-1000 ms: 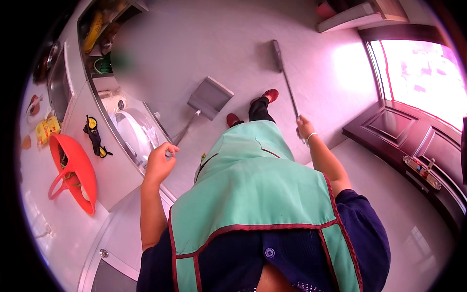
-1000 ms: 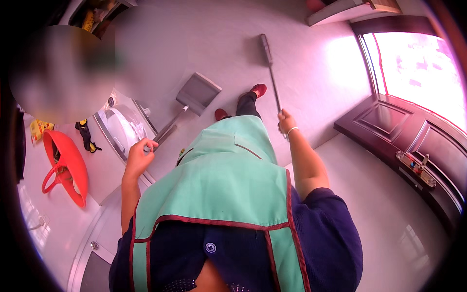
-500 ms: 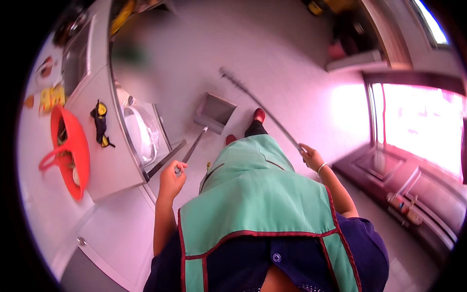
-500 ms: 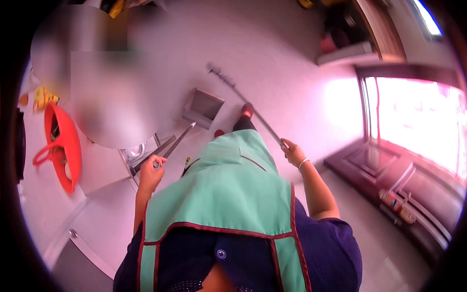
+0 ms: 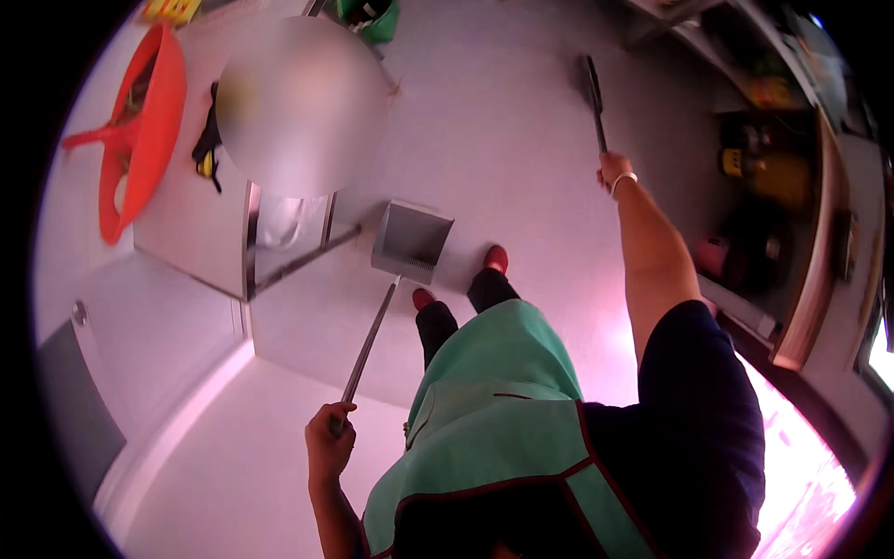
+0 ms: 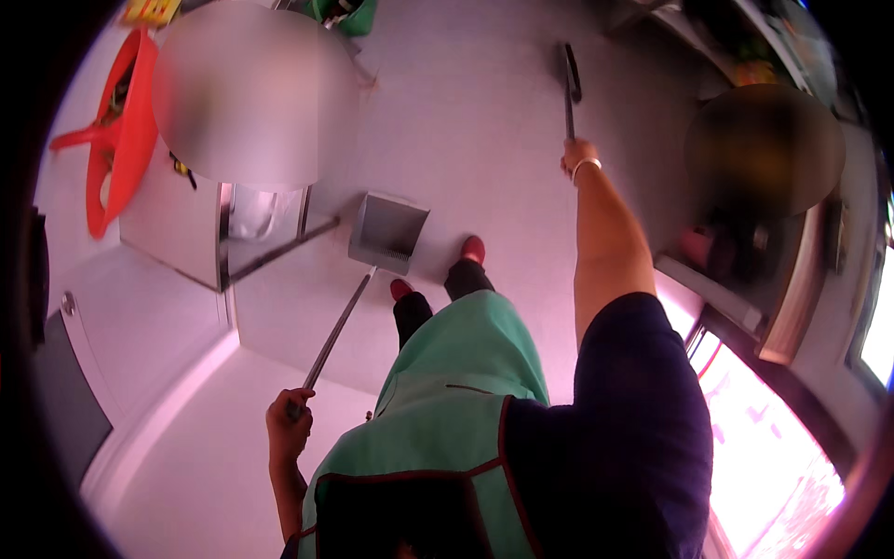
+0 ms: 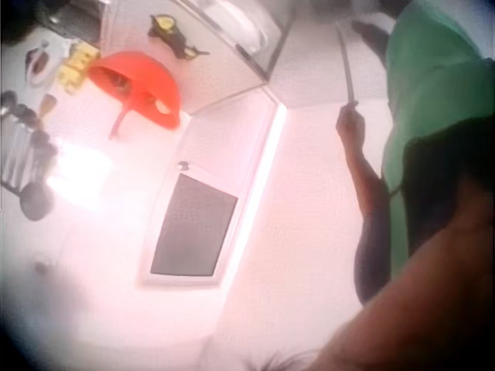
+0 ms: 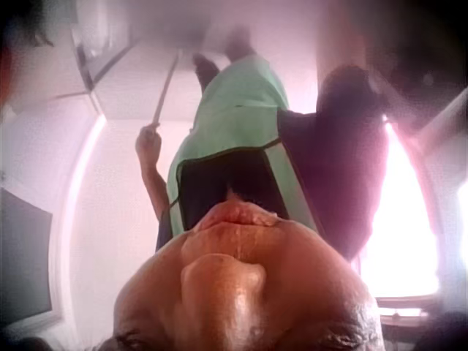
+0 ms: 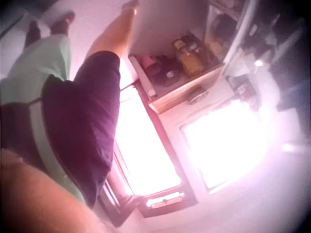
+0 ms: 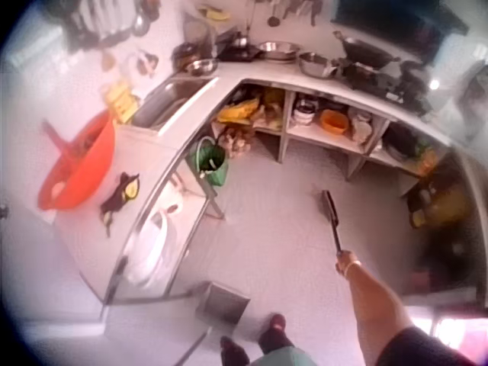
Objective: The person sweeps the kitchen floor using a broom and dustpan, then places the tools outside. They return to the kitchen and stir a mixture of vegetables and rice in a wok on the stove using a ladle.
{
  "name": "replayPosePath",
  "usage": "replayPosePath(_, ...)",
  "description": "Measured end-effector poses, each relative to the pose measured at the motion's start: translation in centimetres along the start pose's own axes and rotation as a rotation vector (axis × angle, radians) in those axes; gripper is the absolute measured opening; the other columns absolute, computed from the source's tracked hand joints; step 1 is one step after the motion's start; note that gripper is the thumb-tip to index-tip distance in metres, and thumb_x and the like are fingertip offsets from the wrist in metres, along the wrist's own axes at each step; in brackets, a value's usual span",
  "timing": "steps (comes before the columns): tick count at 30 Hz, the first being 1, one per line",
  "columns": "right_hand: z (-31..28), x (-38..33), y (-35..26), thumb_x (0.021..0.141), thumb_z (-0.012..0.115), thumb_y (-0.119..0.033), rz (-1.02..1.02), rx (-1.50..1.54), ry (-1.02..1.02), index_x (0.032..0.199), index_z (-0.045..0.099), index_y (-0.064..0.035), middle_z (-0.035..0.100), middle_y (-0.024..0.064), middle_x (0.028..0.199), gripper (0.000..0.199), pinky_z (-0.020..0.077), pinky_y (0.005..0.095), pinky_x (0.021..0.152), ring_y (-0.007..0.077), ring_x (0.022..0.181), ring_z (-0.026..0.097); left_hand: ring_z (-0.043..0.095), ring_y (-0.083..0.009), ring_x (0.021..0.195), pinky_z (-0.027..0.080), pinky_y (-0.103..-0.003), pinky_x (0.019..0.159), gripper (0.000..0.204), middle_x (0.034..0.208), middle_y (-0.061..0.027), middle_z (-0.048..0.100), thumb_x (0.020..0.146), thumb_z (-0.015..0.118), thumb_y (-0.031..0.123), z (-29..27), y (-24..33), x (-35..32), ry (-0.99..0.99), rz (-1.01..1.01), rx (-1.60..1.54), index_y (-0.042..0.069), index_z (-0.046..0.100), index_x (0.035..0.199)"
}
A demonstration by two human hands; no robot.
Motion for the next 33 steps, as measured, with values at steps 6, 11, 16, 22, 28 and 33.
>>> replayPosePath(6, 8.3, 2.4, -9.1, 0.091, 0.049, -0.030, -0.285, -0.379, -0.092, 0.124, 0.052, -0.0211, 0.053, 0.0046, 0.060, 0.034, 0.0405, 0.0299, 0.039, 0.0138, 0.045, 0.050, 0.048, -0.0112, 0.048, 0.041, -0.026, 0.043, 0.015, 0.090, -0.0094, 0.066, 0.073, 0.048, -0.011, 4.3, -3.0, 0.7, 0.132, -0.081, -0.076, 0.002, 0.042, 0.075)
replayPosePath(11, 15.5, -4.9, 2.6, 0.094, 0.037, -0.032, -0.867, -1.037, -0.214, 0.136, 0.035, -0.0176, 0.056, 0.0202, 0.117, 0.045, 0.0456, 0.0425, 0.086, 0.0347, 0.097, 0.059, 0.048, -0.0127, 0.054, 0.041, -0.026, 0.050, 0.014, 0.090, -0.0098, 0.067, 0.068, 0.048, -0.010, 5.7, -8.7, 2.4, 0.146, -0.016, -0.065, 0.002, 0.043, 0.074)
replayPosePath(16, 14.6, -20.8, 18.5, 0.091, 0.044, -0.032, -0.722, -1.010, -0.529, 0.131, 0.044, -0.0173, 0.060, 0.0173, 0.111, 0.043, 0.0439, 0.0402, 0.091, 0.0346, 0.102, 0.057, 0.047, -0.0130, 0.054, 0.041, -0.027, 0.052, 0.011, 0.090, -0.0106, 0.067, 0.068, 0.048, -0.007, 5.5, -11.7, 2.5, 0.148, 0.048, -0.097, 0.002, 0.045, 0.074)
replayPosePath(22, 7.8, -35.4, 22.0, 0.091, 0.046, -0.035, -0.474, -1.008, -0.530, 0.125, 0.051, -0.0208, 0.061, 0.0136, 0.111, 0.037, 0.0444, 0.0383, 0.088, 0.0318, 0.102, 0.057, 0.046, -0.0137, 0.055, 0.041, -0.028, 0.053, 0.009, 0.090, -0.0106, 0.067, 0.068, 0.048, -0.004, 5.5, -15.8, 1.0, 0.161, 0.186, -0.083, 0.002, 0.045, 0.074)
replayPosePath(28, 6.8, -31.0, 24.7, 0.089, 0.050, -0.034, -0.432, -0.613, -0.202, 0.127, 0.051, -0.0200, 0.059, 0.0086, 0.070, 0.040, 0.0483, 0.0332, 0.064, 0.0181, 0.062, 0.058, 0.045, -0.0106, 0.052, 0.039, -0.027, 0.047, 0.008, 0.090, -0.0095, 0.066, 0.069, 0.046, -0.006, 5.4, -20.3, -2.4, 0.136, 0.175, -0.197, 0.002, 0.044, 0.073)
replayPosePath(33, 12.0, -21.7, 16.9, 0.091, 0.049, -0.033, -0.391, -0.305, -0.107, 0.130, 0.047, -0.0160, 0.053, 0.0045, 0.059, 0.043, 0.0407, 0.0282, 0.041, 0.0126, 0.043, 0.047, 0.049, -0.0108, 0.054, 0.042, -0.027, 0.047, 0.009, 0.089, -0.0093, 0.066, 0.069, 0.046, -0.007, 5.7, -23.0, -3.2, 0.121, 0.104, -0.179, 0.001, 0.044, 0.072)
Point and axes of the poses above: each hand's wrist, its own x-axis towards the middle knuckle, its own z-axis out of the palm, y = z × x, the point moved 10 cm from there along x, towards the middle knuckle
